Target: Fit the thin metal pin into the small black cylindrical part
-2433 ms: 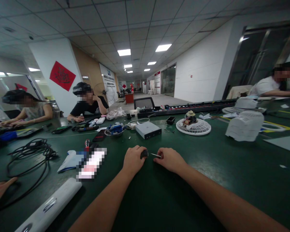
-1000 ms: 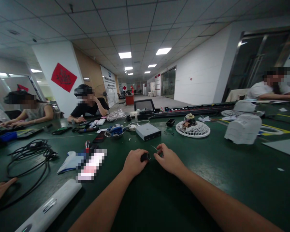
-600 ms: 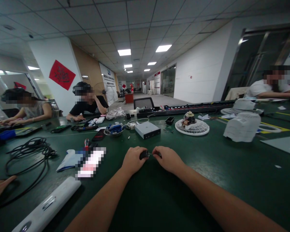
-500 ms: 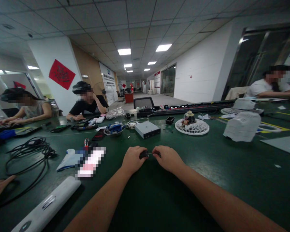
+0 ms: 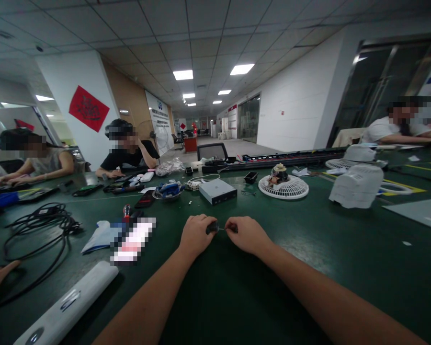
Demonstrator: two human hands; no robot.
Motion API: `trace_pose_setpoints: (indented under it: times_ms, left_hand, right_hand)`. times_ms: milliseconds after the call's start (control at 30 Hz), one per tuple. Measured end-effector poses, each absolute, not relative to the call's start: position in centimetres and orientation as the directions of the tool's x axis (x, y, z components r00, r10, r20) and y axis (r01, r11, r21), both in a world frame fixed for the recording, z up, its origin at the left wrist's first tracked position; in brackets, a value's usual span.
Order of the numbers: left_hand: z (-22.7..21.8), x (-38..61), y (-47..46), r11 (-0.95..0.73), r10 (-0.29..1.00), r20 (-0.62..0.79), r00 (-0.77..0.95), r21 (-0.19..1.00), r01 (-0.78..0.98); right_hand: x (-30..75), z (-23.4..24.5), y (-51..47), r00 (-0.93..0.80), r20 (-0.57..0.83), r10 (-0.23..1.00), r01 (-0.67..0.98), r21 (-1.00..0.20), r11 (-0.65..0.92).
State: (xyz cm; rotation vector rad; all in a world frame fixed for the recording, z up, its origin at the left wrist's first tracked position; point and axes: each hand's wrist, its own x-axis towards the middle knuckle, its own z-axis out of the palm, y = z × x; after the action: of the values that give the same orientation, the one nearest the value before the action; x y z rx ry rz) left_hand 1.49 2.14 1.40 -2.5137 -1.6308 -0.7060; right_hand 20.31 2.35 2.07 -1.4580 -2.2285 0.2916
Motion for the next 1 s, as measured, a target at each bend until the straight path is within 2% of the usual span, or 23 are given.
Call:
trace_pose_setpoints:
  times_ms: [167, 300, 467, 533, 667, 767, 933, 1000]
  left_hand:
    - [1.3, 1.5, 2.2, -0.497, 0.816, 0.434, 0.382, 0.187, 0.847]
    - [1.2, 1.6, 2.2, -0.534, 0.788, 0.437, 0.434, 0.133, 0.835]
    - [1.3, 1.5, 2.2, -0.506, 0.803, 0.435, 0.408, 0.134, 0.852]
    - [1.2, 1.5, 2.2, -0.487, 0.807, 0.444, 0.389, 0.129, 0.864]
    - [1.0, 1.6, 2.4, -0.443, 0.818, 0.465, 0.339, 0.132, 0.887]
    - [0.7, 1.3, 2.6, -0.415, 0.836, 0.461, 0.298, 0.174, 0.893]
    - [0.6, 1.0, 2.8, -0.402, 0.848, 0.453, 0.275, 0.211, 0.891]
    - [0.6, 1.0, 2.8, -0.406, 0.848, 0.453, 0.277, 0.218, 0.887]
  right_hand:
    - [20.5, 2.1, 2.4, -0.346, 0.294, 0.891, 0.782, -0.435, 0.447]
    - [20.6, 2.1, 2.5, -0.34, 0.24, 0.909, 0.821, -0.396, 0.411]
    - [20.4, 2.1, 2.4, -0.383, 0.252, 0.889, 0.753, -0.472, 0.458]
    - [20.4, 2.1, 2.5, -0.326, 0.251, 0.911, 0.789, -0.459, 0.409]
    - [20.9, 2.3, 3.0, -0.19, 0.177, 0.966, 0.904, -0.352, 0.242]
    - [21.5, 2.4, 3.4, -0.145, 0.144, 0.979, 0.917, -0.353, 0.187]
    - [21.7, 1.8, 3.6, -0.259, 0.041, 0.965, 0.868, -0.429, 0.251]
    - [21.5, 1.5, 3.6, -0.269, 0.056, 0.962, 0.854, -0.447, 0.265]
